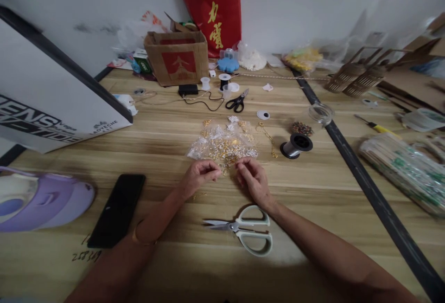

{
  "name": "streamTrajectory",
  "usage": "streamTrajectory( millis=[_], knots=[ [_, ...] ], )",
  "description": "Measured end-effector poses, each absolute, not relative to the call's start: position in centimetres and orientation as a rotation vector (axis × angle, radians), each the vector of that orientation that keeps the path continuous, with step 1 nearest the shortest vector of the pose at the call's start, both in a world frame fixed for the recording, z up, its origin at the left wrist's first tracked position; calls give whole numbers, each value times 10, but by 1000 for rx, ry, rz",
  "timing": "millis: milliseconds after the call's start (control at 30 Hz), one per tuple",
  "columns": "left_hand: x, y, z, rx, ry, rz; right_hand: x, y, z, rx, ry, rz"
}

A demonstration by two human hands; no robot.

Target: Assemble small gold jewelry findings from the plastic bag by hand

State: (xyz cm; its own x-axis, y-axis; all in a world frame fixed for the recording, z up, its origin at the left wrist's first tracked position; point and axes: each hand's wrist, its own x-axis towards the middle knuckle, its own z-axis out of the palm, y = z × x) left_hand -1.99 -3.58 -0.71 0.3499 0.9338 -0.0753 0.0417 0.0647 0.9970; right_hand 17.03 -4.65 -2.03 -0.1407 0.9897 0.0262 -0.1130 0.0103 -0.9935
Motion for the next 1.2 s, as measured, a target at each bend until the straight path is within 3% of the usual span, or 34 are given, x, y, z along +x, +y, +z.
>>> streamTrajectory(
  millis=[300, 1200],
  knots=[
    [-19, -36, -6, 1514, 1048, 890, 166, -54, -26, -876, -1498, 1547],
    [-18, -36, -8, 1618, 1106, 784, 165, -53, -26, -998, -1675, 1297]
  ],
)
